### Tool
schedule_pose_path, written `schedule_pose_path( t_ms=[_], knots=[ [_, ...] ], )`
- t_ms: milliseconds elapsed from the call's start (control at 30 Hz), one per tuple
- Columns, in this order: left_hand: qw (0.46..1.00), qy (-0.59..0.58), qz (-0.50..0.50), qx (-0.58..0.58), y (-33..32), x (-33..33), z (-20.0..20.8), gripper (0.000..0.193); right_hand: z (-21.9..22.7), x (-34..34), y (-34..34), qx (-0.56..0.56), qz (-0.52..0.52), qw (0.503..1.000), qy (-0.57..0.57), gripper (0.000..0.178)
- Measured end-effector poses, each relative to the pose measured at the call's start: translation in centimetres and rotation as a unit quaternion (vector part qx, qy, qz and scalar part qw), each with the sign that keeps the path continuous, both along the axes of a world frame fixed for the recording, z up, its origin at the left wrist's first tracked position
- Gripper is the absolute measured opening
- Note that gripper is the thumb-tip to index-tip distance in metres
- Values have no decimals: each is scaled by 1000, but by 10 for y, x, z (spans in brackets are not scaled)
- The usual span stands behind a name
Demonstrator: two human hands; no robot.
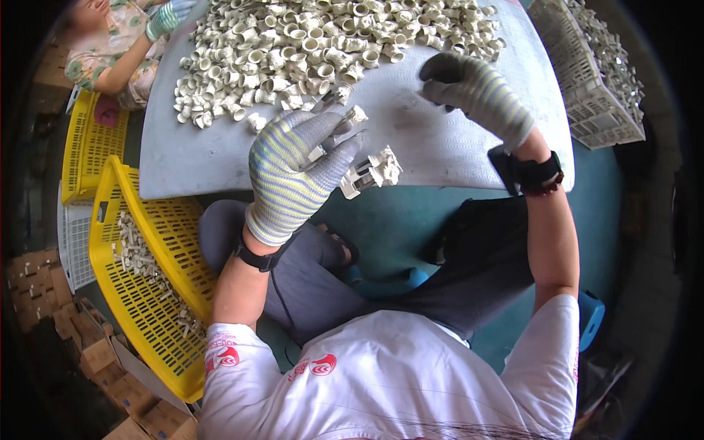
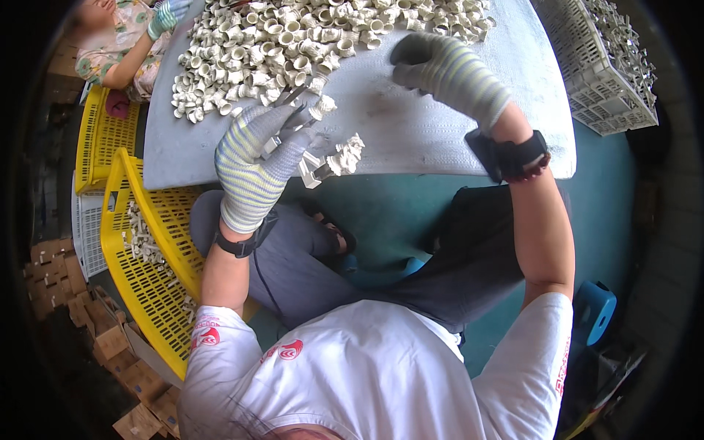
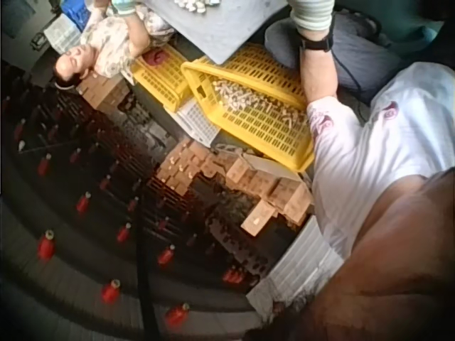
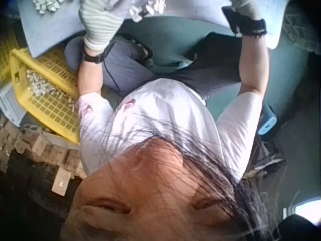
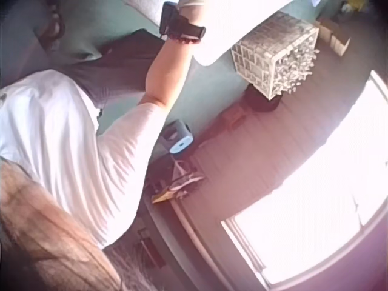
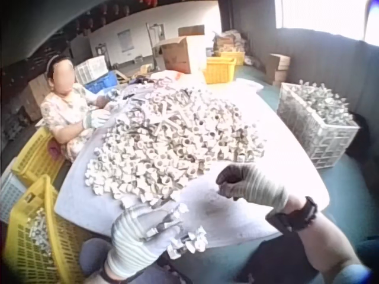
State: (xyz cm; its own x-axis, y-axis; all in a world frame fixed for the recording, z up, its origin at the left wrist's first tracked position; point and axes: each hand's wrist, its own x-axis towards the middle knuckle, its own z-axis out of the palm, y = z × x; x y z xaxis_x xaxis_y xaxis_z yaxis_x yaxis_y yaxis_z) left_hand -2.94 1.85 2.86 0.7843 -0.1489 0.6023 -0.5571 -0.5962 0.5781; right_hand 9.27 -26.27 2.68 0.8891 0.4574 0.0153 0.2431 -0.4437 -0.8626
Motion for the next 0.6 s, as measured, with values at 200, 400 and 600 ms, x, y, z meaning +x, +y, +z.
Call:
schedule_pose_path(
  t_ms=[200, 400, 600],
  knots=[
    [1000, -10, 0, -26, -2, 2, -6, 26, 18, -31, 30, 268, 135, 946, 125, 31],
    [999, -11, -10, -48, -8, 0, 0, 24, 25, -49, 45, 308, 146, 931, 131, 31],
    [999, -42, -16, -8, -6, 3, 0, 20, 22, -50, 47, 311, 169, 928, 119, 31]
  ],
)
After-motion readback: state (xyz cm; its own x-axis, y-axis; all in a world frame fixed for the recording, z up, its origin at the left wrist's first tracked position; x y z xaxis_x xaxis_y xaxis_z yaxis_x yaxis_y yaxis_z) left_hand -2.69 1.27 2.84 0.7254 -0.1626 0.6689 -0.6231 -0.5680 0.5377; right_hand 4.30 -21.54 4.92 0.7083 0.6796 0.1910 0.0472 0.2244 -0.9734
